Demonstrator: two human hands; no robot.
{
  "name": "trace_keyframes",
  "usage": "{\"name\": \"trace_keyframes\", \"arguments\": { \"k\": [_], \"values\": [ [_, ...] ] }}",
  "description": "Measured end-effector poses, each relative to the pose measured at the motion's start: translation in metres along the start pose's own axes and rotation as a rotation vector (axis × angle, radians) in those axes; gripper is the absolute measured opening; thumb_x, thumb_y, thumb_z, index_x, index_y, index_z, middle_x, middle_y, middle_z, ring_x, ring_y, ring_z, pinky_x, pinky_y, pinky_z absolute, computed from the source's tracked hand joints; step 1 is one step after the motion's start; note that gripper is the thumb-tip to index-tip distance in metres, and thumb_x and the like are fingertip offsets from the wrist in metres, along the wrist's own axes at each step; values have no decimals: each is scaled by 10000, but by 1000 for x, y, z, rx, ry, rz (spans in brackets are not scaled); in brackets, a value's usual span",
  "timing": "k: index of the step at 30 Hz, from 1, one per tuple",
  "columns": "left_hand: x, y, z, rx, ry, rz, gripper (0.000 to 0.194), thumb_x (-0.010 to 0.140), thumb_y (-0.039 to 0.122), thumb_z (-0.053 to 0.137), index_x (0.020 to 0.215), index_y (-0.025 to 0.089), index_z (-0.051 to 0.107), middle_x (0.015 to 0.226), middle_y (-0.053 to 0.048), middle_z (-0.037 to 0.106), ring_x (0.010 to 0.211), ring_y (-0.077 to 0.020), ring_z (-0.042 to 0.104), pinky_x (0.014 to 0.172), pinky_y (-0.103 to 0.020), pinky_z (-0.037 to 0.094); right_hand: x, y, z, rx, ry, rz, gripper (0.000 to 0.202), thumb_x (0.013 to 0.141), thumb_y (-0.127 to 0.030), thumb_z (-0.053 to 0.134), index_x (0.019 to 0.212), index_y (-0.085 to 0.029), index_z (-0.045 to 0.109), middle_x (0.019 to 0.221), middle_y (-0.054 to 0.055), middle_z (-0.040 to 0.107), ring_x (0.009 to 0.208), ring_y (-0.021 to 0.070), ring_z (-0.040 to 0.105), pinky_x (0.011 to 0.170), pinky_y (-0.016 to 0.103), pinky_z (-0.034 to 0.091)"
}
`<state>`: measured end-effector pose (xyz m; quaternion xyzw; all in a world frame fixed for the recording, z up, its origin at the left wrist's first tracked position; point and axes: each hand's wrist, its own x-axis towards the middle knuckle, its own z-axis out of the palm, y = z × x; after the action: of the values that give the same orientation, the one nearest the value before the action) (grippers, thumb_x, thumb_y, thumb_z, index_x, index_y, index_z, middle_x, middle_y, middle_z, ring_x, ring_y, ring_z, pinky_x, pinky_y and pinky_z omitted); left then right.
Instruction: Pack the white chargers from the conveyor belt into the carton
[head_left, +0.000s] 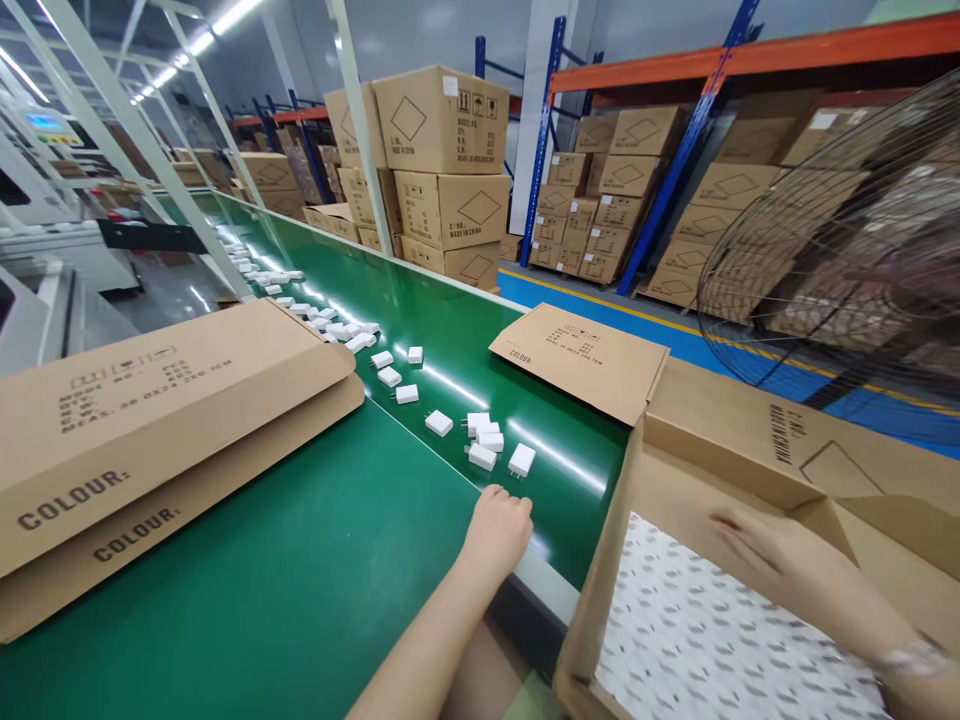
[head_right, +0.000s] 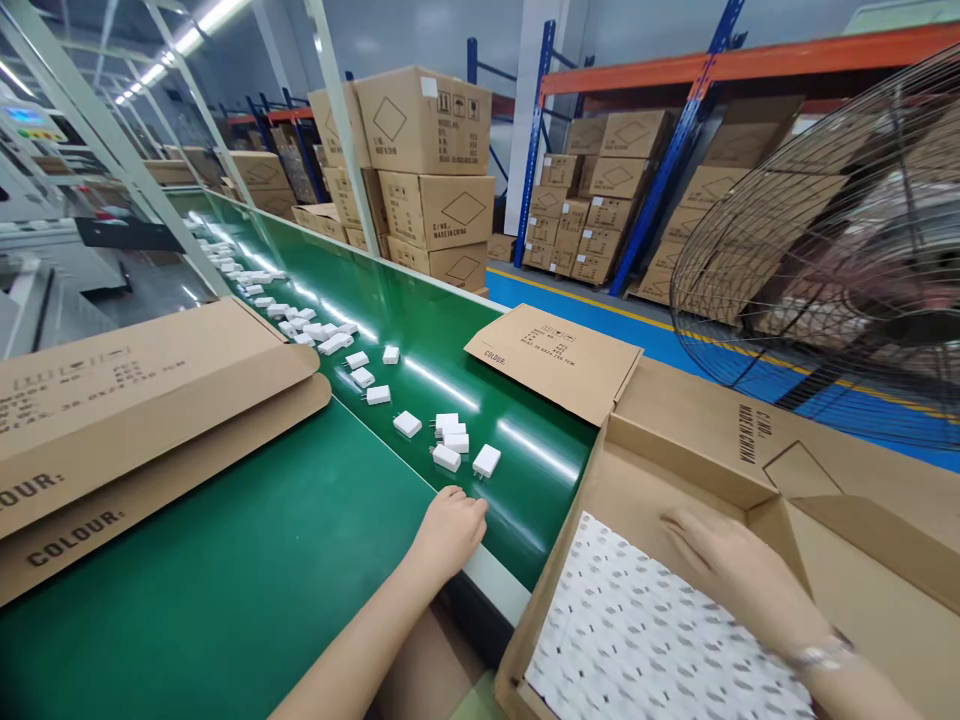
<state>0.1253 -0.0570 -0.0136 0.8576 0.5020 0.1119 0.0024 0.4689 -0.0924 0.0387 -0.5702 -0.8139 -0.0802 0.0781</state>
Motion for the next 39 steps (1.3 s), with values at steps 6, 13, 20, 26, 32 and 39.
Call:
{"name": "trace_keyframes", "arguments": {
  "k": [6, 13, 20, 26, 32, 39],
  "values": [
    [-3, -7, -11, -133, 193, -373, 211, 769, 76, 395, 750, 196, 566, 721, 1, 626, 768, -153, 563, 962, -375, 321, 128, -120, 15, -68, -188, -440, 418, 791, 8, 345, 1142, -171, 483, 1175, 93, 562, 990, 209, 542, 725, 337, 474],
    [18, -38, -27, -63, 4, -520, 466, 707, -12, 393, 1141, 146, 456, 1077, -103, 563, 968, -208, 535, 845, -340, 418, 164, -162, 56, -124, -250, -497, 329, 755, 17, 412, 946, -200, 568, 1009, 77, 609, 737, 176, 620, 536, 253, 442],
    [47, -53, -31, -114, -278, -407, 716, 661, -31, 468, 1319, 141, 243, 1374, -189, 271, 1080, -255, 495, 814, -317, 452, 137, -150, 59, -167, -314, -407, 373, 653, 58, 469, 896, -208, 565, 1002, 58, 603, 553, 147, 624, 415, 219, 350],
    [50, -47, -19, -127, -285, -377, 654, 682, 79, 528, 1290, 147, 298, 1231, -135, 431, 1062, -259, 495, 809, -312, 457, 118, -149, 48, -145, -267, -381, 257, 744, 25, 433, 824, -198, 536, 734, 37, 626, 611, 173, 612, 492, 250, 356],
    [51, -45, -19, -210, -333, -348, 737, 679, 119, 527, 1337, 146, 195, 1289, -138, 379, 1002, -216, 545, 808, -275, 451, 127, -176, 43, -69, -214, -408, 218, 765, 0, 444, 861, -180, 523, 797, 53, 606, 708, 206, 584, 546, 285, 364],
    [39, -57, -45, -161, -383, -339, 544, 675, 87, 468, 1211, 117, 378, 1181, -144, 511, 1052, -244, 518, 851, -337, 421, 152, -191, 47, 30, -188, -390, 435, 701, -78, 555, 1115, -171, 461, 1133, 132, 523, 983, 269, 505, 744, 355, 394]
  ]
}}
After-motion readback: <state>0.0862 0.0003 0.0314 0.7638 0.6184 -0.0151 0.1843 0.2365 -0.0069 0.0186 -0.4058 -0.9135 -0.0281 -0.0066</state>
